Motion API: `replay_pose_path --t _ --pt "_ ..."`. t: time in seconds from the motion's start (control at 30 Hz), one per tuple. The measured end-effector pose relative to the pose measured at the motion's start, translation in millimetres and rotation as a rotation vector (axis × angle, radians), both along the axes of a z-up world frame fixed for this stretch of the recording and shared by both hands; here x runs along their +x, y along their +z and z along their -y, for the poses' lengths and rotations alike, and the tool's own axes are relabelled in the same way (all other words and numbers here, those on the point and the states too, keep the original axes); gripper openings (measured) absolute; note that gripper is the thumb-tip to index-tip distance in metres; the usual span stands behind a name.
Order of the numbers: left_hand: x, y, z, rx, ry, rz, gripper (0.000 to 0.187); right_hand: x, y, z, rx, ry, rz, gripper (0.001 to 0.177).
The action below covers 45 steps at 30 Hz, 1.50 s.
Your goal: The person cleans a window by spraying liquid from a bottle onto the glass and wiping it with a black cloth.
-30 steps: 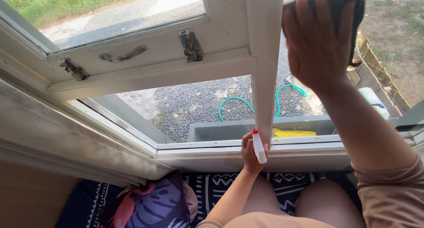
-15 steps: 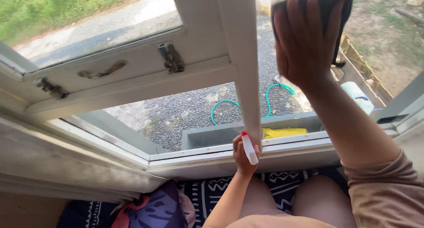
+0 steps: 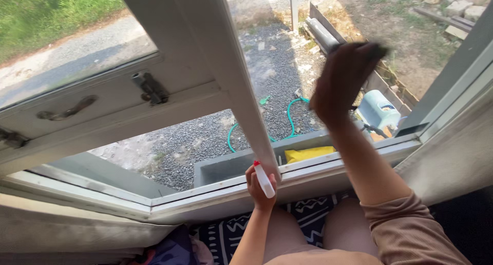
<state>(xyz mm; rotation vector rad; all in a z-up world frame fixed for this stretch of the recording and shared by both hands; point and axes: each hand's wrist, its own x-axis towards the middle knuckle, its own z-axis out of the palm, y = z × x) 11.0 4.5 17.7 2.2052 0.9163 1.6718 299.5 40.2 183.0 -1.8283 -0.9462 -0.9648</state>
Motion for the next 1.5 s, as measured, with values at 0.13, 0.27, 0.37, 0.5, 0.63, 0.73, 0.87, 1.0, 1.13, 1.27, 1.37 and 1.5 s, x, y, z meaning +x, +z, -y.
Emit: replay_pose_path --t 0.13,0.27,0.37,0.5,0.63,0.73,0.87,1.0,1.13,1.27,1.37,1.5 --pt "-1.1 -3.3 -1.5 -0.040 0.000 0.019 0.023 -22.3 -33.1 31.2 -0.140 0.260 0.720 0.037" --pt "-2.9 -9.0 1.3 -0.056 0.027 0.008 0.021 49.0 -74.1 52.0 -0.169 0.232 0.656 0.033" --pt "-3.2 -11.0 1.1 -0.060 0.037 -0.001 0.023 105.5 -85.1 64.8 -1.290 -0.233 -0.072 0.056" --pt "-1.8 -12.0 -0.1 -0.047 0.055 -0.005 0.024 172.9 -94.5 74.7 0.067 -0.006 0.123 0.070" --pt "-1.7 -12.1 1.7 -0.083 0.045 0.022 0.022 194.5 -82.5 72.7 0.298 -0.079 -0.224 0.069" --pt "0.7 -9.9 -0.2 -0.079 0.061 0.016 0.024 142.1 -61.8 37.6 0.371 -0.123 -0.372 0.071" --pt "1.2 -10.3 3.2 -0.132 0.078 0.020 0.026 32.4 -55.8 42.2 -1.075 -0.235 -0.089 0.059" --pt "0.3 -10.9 4.0 -0.038 0.127 -0.038 0.036 83.6 -80.2 78.4 -0.839 0.120 0.079 0.043" --pt "0.0 -16.4 3.4 -0.072 0.121 -0.029 0.032 161.8 -122.8 99.2 0.070 0.086 0.148 0.063" --pt "-2.8 -15.6 4.1 -0.039 0.137 -0.067 0.036 180.4 -114.3 107.9 0.168 0.060 -0.110 0.065" --pt "0.4 -15.8 2.3 -0.064 0.129 -0.035 0.036 201.8 -71.5 91.1 0.221 0.047 -0.049 0.065" --pt "0.6 -21.0 2.4 -0.101 0.121 -0.012 0.029 253.8 -11.6 86.2 0.151 0.016 0.019 0.063"
